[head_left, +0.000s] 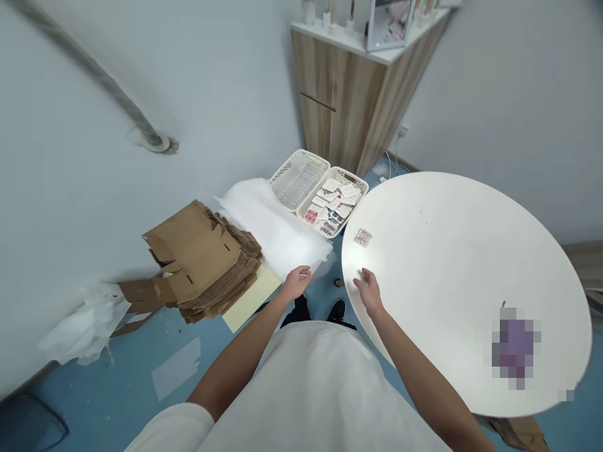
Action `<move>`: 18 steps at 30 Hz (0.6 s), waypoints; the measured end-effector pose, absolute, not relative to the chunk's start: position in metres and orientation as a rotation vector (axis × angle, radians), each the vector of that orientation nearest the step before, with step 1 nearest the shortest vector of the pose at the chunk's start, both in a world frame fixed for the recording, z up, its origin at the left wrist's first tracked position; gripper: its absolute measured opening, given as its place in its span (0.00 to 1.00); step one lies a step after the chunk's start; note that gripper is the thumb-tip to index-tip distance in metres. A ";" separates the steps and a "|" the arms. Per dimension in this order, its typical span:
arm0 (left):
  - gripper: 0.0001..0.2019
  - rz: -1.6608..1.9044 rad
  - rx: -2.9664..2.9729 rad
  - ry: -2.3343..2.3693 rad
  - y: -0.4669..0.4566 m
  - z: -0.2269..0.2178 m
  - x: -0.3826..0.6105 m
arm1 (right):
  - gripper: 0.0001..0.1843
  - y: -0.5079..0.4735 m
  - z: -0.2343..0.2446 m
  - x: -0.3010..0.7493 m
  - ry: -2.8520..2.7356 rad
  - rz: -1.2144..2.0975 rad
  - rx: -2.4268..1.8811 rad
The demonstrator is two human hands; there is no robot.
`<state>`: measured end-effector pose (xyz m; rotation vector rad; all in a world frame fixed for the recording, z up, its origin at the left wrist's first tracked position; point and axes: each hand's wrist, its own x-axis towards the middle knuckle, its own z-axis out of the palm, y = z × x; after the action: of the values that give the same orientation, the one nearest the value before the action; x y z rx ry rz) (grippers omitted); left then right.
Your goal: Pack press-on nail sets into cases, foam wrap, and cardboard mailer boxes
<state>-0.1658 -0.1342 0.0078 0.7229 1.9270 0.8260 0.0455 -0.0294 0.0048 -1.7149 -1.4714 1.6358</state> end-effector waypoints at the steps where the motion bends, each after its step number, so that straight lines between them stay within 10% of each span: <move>1: 0.18 0.861 0.690 1.924 -0.138 0.010 -0.170 | 0.30 -0.033 0.005 0.037 -1.499 1.631 -1.687; 18: 0.20 1.036 0.828 1.819 -0.128 0.066 -0.298 | 0.19 -0.028 0.048 -0.121 -2.016 1.795 -1.200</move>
<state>-0.2979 -0.1278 0.0662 0.8281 1.8188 1.0364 -0.1211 -0.0284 0.0479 -1.1997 -2.0162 1.7955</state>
